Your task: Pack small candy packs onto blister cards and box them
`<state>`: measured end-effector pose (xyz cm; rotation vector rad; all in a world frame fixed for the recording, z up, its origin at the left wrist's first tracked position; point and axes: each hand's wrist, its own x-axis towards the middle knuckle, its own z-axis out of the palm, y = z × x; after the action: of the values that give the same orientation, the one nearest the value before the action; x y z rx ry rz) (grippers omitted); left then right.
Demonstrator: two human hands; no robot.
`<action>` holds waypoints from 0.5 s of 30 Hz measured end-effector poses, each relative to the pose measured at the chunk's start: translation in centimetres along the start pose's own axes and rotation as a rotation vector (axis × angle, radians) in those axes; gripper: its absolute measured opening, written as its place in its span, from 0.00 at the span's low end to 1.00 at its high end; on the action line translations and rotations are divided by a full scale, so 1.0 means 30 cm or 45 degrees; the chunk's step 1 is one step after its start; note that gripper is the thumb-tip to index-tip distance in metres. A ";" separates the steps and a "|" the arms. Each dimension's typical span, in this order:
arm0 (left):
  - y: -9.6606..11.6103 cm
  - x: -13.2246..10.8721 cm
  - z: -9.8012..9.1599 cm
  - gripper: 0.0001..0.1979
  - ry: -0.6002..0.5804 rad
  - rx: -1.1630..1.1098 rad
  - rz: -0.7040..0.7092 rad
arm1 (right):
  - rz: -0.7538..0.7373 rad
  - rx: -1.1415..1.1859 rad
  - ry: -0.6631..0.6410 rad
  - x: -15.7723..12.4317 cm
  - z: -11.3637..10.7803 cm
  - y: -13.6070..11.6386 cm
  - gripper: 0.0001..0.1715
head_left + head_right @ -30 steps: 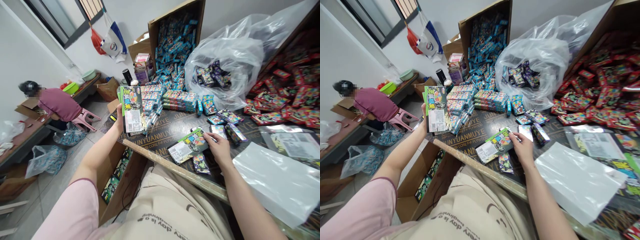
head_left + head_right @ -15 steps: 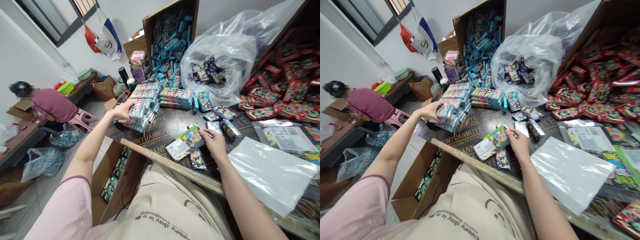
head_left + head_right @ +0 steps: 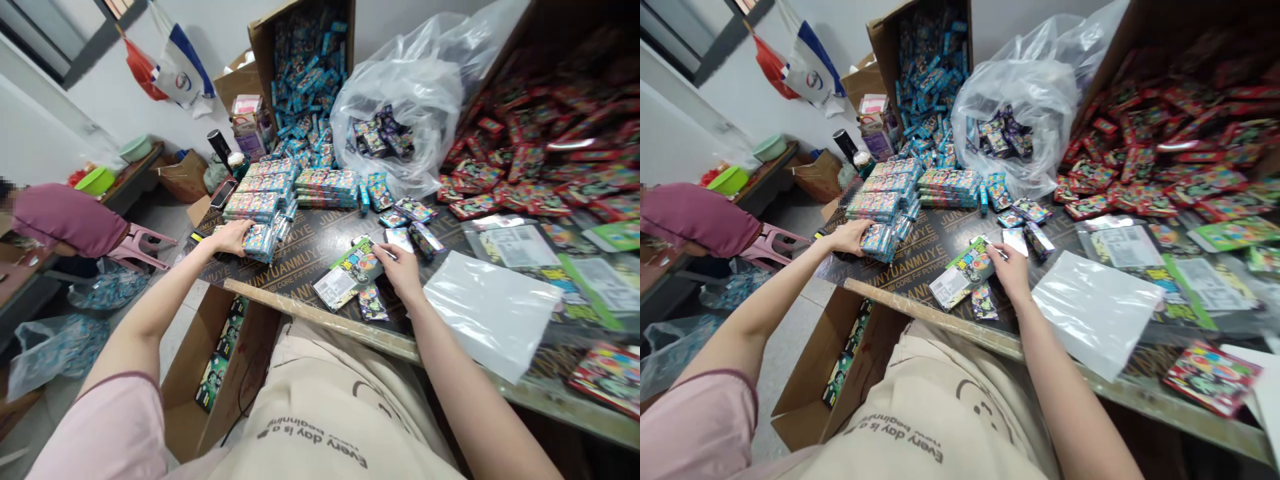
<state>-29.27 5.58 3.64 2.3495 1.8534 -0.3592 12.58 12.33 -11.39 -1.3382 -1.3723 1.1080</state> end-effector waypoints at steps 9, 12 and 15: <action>0.040 -0.027 0.018 0.47 0.026 -0.013 0.034 | -0.039 -0.021 0.001 -0.017 -0.010 -0.023 0.23; 0.043 -0.033 -0.003 0.47 0.153 -0.245 -0.021 | -0.046 -0.039 0.006 -0.013 -0.011 -0.024 0.20; 0.065 -0.058 -0.053 0.44 0.412 -0.838 -0.146 | -0.049 -0.034 -0.003 -0.013 -0.010 -0.030 0.21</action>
<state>-27.60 3.88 5.54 1.9201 1.8498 0.5736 12.70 11.93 -10.45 -1.3248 -1.4136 1.0698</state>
